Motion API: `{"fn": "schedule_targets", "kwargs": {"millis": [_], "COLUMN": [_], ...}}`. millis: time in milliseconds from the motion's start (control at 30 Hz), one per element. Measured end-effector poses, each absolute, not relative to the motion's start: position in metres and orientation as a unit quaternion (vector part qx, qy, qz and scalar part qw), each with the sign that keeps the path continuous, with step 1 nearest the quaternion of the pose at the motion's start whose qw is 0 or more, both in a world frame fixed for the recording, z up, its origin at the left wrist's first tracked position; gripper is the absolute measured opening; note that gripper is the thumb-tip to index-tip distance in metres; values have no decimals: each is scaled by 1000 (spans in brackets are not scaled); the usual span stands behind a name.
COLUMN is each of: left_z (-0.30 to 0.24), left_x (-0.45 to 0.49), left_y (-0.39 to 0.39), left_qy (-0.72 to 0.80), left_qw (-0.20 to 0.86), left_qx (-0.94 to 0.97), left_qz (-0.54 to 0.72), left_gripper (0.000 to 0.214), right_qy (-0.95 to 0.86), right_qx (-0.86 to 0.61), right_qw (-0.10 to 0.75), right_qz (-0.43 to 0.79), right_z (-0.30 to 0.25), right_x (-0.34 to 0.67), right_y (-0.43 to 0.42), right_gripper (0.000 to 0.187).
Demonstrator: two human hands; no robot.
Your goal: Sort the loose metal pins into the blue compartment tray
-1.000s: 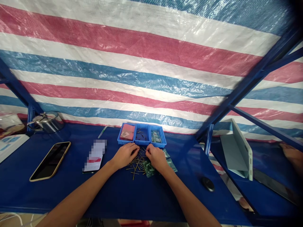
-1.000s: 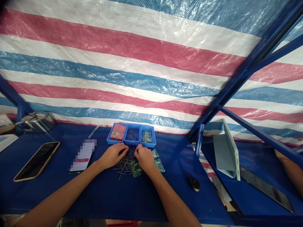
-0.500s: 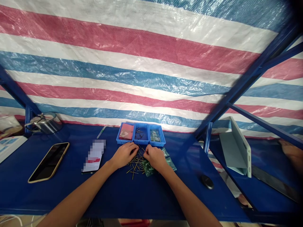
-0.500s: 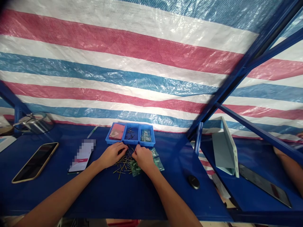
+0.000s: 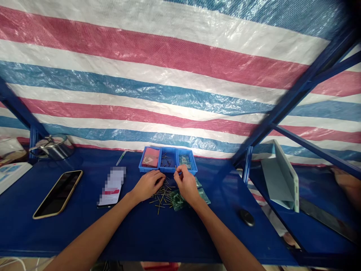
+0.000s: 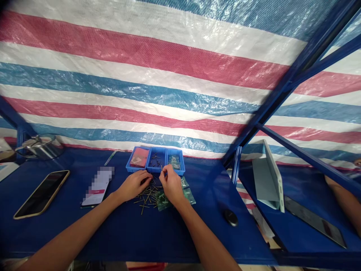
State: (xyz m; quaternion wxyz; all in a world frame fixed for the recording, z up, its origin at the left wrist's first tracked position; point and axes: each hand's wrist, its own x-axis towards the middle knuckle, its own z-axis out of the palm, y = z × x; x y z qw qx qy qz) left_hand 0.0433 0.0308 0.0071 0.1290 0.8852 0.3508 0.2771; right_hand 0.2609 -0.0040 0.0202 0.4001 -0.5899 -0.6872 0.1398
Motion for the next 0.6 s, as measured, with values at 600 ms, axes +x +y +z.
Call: {"fn": "schedule_targets", "kwargs": {"millis": [600], "left_z": [10], "left_x": [44], "left_y": [30], "left_qy": [348], "left_qw": [133], "left_qx": [887], "left_qz": [273], "left_gripper": [23], "right_qy": [-669], "right_qx": [-562], "right_qw": [479], "right_qz": [90], "right_z": [23], "right_x": [268], "right_y": [-1], "right_gripper": [33]}}
